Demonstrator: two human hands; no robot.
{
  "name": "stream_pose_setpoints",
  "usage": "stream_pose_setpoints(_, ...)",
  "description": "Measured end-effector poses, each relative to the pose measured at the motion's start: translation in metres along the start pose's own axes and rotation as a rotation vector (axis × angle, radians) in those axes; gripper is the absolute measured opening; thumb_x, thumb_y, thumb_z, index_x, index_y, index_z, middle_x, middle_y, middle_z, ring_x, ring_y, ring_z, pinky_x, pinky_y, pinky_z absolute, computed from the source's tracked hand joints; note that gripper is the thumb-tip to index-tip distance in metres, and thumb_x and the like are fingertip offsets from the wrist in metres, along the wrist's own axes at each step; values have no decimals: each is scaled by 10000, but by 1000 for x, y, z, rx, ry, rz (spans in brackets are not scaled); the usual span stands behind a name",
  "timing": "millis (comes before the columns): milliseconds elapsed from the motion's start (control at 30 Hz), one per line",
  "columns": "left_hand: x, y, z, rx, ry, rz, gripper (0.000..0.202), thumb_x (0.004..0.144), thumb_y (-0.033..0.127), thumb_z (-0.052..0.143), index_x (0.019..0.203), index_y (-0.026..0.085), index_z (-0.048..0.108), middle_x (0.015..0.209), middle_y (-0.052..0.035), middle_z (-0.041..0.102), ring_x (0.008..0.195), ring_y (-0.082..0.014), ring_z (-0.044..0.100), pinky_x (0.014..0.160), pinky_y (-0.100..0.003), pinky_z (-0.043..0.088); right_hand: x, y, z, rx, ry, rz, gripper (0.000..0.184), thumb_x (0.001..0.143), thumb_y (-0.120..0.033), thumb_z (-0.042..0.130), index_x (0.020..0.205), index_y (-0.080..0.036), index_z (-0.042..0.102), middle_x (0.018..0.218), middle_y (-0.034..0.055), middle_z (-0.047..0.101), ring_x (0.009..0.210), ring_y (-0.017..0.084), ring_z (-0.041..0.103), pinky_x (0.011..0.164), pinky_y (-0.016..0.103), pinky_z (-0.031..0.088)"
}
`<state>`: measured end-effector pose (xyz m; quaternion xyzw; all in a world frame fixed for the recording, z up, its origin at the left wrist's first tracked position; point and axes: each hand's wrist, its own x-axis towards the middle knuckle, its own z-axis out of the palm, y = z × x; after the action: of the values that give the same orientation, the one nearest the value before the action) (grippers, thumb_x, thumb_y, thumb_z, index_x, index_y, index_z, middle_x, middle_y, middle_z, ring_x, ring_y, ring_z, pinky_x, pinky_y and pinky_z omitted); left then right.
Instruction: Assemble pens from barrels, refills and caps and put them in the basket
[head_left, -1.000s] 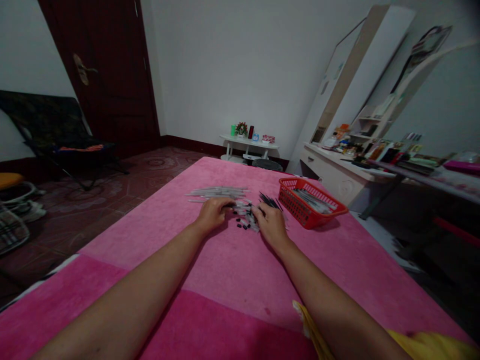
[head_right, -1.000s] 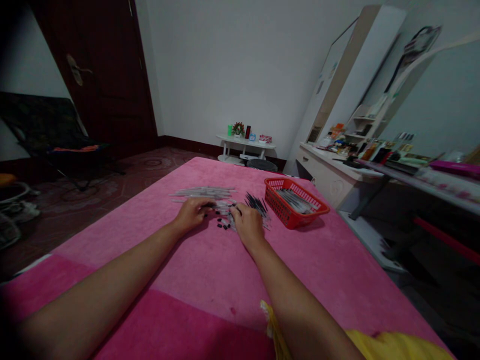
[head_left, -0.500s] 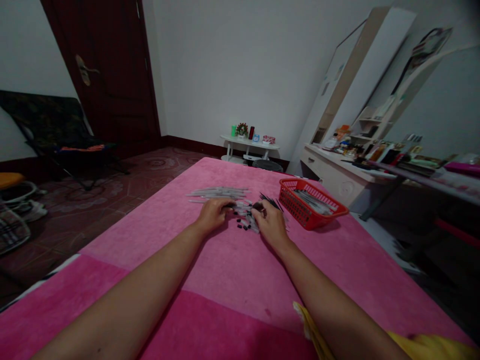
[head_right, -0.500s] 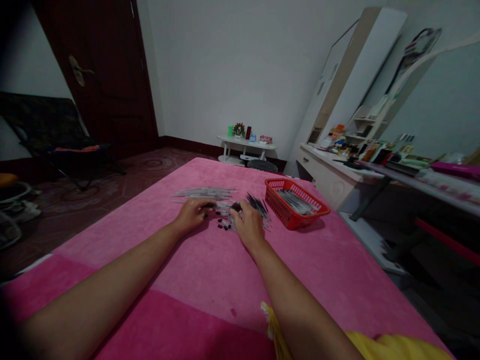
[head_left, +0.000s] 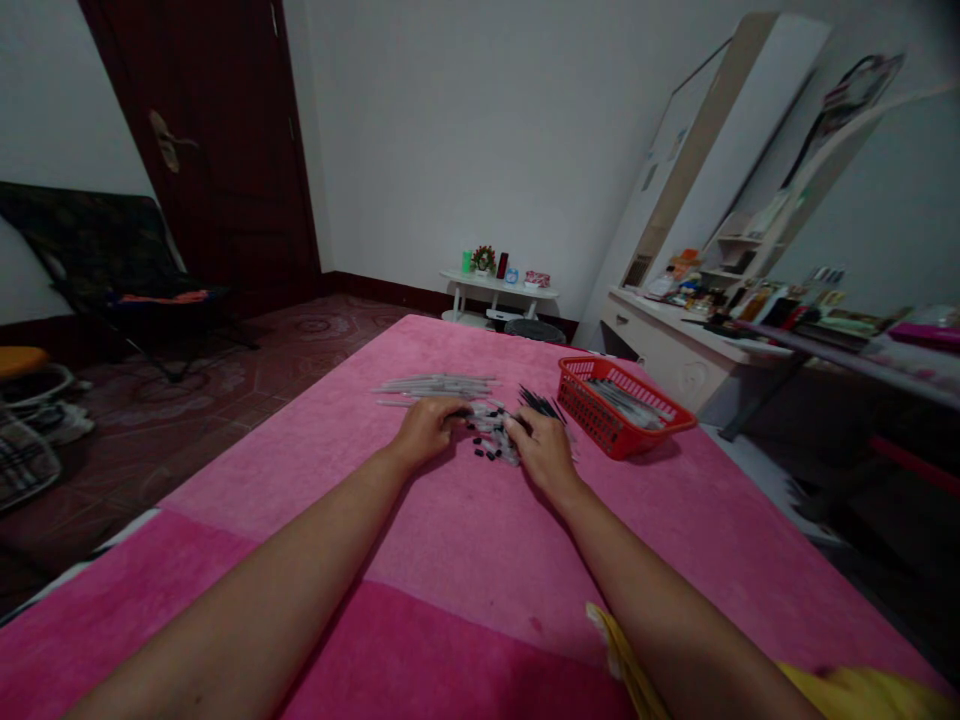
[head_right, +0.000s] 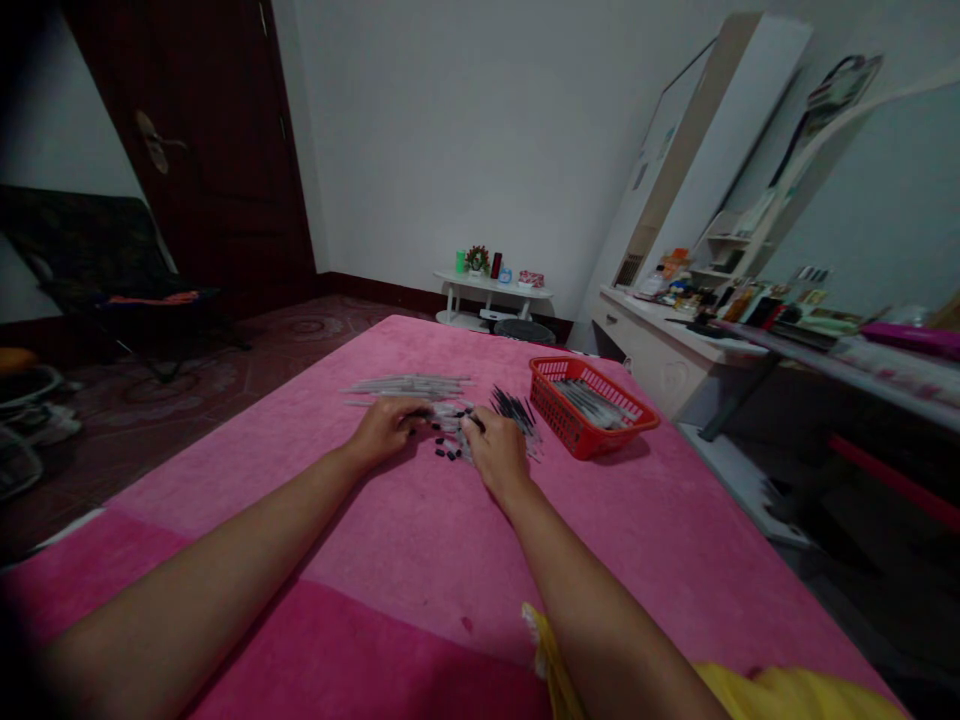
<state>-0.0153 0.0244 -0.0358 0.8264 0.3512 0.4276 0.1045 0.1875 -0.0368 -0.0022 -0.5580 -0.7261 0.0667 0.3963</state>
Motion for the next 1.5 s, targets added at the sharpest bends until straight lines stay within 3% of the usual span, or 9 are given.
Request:
stream_pose_setpoints(200, -1, 1, 0, 13, 42, 1, 310, 755, 71, 519, 970, 209, 694, 963, -46, 731, 917, -211, 664, 815, -312, 487, 1, 4, 4, 124, -2, 55, 352, 890, -389, 439, 616, -189, 531, 540, -20, 546, 540, 132, 491, 537, 233, 302)
stream_pose_setpoints(333, 1, 3, -2, -74, 180, -85, 224, 785, 114, 518, 939, 193, 661, 920, -52, 717, 874, -197, 663, 785, -305, 494, 0, 1, 3, -80, 29, 57, 360, 905, -427, 437, 690, -191, 604, 624, 6, 617, 594, 145, 539, 562, 243, 318)
stream_pose_setpoints(433, 5, 6, -3, -284, 306, -195, 140, 797, 135, 518, 900, 176, 604, 864, -50, 706, 838, -182, 670, 774, -302, 503, -1, -3, 2, -326, -36, 71, 209, 820, -403, 584, 815, -214, 672, 794, 33, 684, 720, 180, 602, 598, 257, 338)
stream_pose_setpoints(500, 8, 9, -4, -465, 362, -273, 106, 788, 139, 530, 883, 173, 562, 841, -49, 705, 835, -180, 677, 778, -307, 512, -1, -5, 2, -434, -100, 89, 221, 781, -425, 631, 849, -223, 687, 868, 52, 693, 768, 203, 620, 604, 269, 346)
stream_pose_setpoints(700, 11, 16, -2, -930, 456, -396, 230, 753, 253, 657, 906, 167, 509, 847, -63, 705, 813, -192, 698, 780, -343, 546, -2, -2, 3, -496, -149, 90, 163, 776, -375, 659, 819, -220, 683, 883, 73, 695, 782, 211, 633, 610, 279, 361)
stream_pose_setpoints(867, 10, 18, 0, -1155, 490, -447, 414, 694, 305, 746, 1000, 147, 517, 881, -81, 706, 806, -210, 706, 751, -360, 565, -3, 2, 5, -436, -83, 79, 133, 783, -339, 649, 798, -208, 668, 856, 80, 692, 758, 207, 630, 601, 278, 358)
stream_pose_setpoints(1033, 11, 21, 1, -1201, 529, -555, 347, 697, 256, 752, 918, 151, 506, 904, -79, 707, 811, -198, 708, 626, -254, 561, -1, 4, 7, -207, -20, 35, 101, 790, -298, 630, 820, -209, 665, 770, 33, 696, 684, 179, 621, 596, 259, 372)
stream_pose_setpoints(1167, 12, 23, 1, -1204, 508, -610, 300, 708, 220, 744, 876, 146, 507, 898, -73, 708, 816, -196, 710, 631, -248, 562, 1, 1, 10, 4, 2, 16, 82, 769, -253, 637, 819, -196, 668, 788, 27, 708, 686, 164, 630, 630, 248, 414)
stream_pose_setpoints(1500, 11, 33, 4, -1258, 441, -623, 316, 697, 197, 749, 878, 154, 493, 886, -77, 712, 817, -206, 712, 640, -262, 566, 0, -2, 12, 51, 6, -16, 68, 752, -245, 649, 799, -199, 669, 779, 28, 701, 676, 170, 616, 641, 262, 440)
